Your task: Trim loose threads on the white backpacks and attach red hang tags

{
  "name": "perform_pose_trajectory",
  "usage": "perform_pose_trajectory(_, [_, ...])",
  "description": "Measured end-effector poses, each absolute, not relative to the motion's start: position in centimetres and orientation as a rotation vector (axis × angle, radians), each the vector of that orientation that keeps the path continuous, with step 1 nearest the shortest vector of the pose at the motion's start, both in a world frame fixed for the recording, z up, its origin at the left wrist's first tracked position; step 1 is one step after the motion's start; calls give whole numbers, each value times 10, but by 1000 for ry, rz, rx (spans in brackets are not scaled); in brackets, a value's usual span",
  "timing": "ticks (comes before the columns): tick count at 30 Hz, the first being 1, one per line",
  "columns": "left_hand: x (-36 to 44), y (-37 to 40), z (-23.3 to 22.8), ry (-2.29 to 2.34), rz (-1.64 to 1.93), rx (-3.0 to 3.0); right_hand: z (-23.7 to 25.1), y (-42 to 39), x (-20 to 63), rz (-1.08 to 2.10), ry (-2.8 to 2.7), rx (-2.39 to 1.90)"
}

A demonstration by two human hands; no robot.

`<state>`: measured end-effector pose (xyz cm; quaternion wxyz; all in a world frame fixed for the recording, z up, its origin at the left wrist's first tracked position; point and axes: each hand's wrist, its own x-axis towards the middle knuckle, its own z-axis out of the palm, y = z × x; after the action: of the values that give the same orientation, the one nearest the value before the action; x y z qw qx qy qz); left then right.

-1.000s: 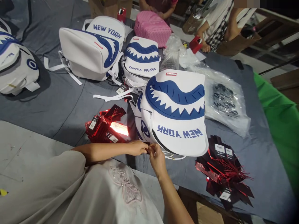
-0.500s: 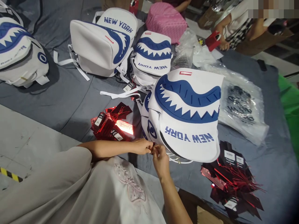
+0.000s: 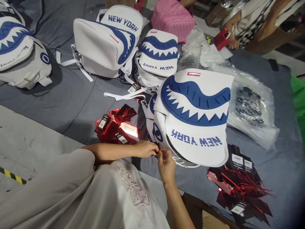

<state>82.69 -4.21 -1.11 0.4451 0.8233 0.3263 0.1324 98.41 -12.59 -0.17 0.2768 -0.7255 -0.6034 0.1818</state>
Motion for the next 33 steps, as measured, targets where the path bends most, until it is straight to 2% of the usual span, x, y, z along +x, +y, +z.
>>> perform_pose_trajectory(2, [800, -26, -13, 943, 536, 1902, 2, -130, 978, 317, -1682, -2016])
perform_pose_trajectory(4, [760, 0, -16, 1320, 742, 1797, 3, -130, 964, 165, -1749, -2048])
perform_pose_trajectory(6, [717, 29, -21, 1735, 824, 1765, -2, -123, 940, 175, -1853, -2038])
perform_pose_trajectory(8, [684, 54, -28, 1898, 711, 1810, -12, -102, 905, 332, -1983, -2029])
perform_pose_trajectory(12, [666, 74, -42, 1737, 424, 1922, -40, -36, 824, 709, -2063, -2076])
perform_pose_trajectory(17, [674, 73, -51, 1701, 336, 1980, -66, 12, 771, 865, -1969, -2169])
perform_pose_trajectory(26, [665, 93, -66, 1808, 475, 1679, -49, -9, 783, 988, -1828, -2186])
perform_pose_trajectory(29, [666, 98, -50, 1952, 477, 1726, -44, -36, 800, 996, -1719, -2157])
perform_pose_trajectory(31, [670, 88, -33, 2007, 599, 1895, -42, -60, 815, 932, -1606, -2168])
perform_pose_trajectory(33, [681, 66, -20, 1875, 750, 2052, -42, -83, 831, 863, -1497, -2193])
